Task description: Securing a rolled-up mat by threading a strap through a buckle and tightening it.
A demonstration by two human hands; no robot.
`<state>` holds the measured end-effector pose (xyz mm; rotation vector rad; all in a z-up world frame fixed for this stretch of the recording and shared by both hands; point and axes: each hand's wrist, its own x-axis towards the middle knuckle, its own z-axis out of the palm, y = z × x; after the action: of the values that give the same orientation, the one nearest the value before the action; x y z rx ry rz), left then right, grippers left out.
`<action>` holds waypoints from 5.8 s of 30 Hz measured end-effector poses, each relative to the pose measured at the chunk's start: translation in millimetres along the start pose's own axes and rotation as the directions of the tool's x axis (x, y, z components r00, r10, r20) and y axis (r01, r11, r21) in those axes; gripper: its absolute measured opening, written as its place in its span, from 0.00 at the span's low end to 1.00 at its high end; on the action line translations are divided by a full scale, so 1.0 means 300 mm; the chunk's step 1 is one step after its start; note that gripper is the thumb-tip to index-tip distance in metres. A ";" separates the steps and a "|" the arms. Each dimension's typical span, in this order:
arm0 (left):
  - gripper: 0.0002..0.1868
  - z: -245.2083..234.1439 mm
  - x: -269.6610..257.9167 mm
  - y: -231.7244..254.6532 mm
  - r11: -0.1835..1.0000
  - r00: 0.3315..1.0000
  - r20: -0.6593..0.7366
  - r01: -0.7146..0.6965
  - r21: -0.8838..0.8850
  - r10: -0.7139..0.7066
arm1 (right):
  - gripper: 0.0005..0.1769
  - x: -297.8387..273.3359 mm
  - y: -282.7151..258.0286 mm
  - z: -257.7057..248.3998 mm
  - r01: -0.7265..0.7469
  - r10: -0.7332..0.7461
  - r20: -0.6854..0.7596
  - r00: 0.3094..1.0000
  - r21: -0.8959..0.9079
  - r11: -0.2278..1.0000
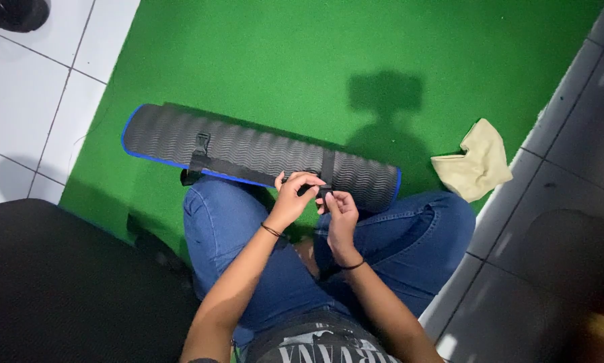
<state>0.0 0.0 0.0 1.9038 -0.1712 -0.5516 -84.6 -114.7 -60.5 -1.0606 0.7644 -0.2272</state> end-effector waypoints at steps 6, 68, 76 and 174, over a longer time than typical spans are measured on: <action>0.08 0.001 0.004 0.007 1.000 1.000 -0.016 -0.010 0.008 0.011 | 0.08 -0.009 0.037 -0.010 0.019 -0.003 -0.118 0.993 0.132 0.991; 0.07 0.077 0.053 0.004 0.984 0.970 -0.245 0.054 0.168 -0.011 | 0.07 0.135 -0.163 0.019 0.702 -0.662 0.652 0.370 -0.663 -0.261; 0.09 0.077 0.057 -0.007 0.983 0.975 -0.222 0.065 0.170 -0.026 | 0.09 0.124 -0.145 -0.041 0.474 -0.454 0.180 0.873 -0.538 0.697; 0.09 0.050 0.020 0.015 0.987 0.980 -0.177 -0.065 0.146 0.091 | 0.18 0.162 -0.057 -0.027 -0.024 0.016 -0.032 0.999 -0.241 0.970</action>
<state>-0.8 -16.5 -2.3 2.0627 -0.1676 -0.3161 -51.5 -153.8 -70.2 -1.2816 0.8441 -0.1347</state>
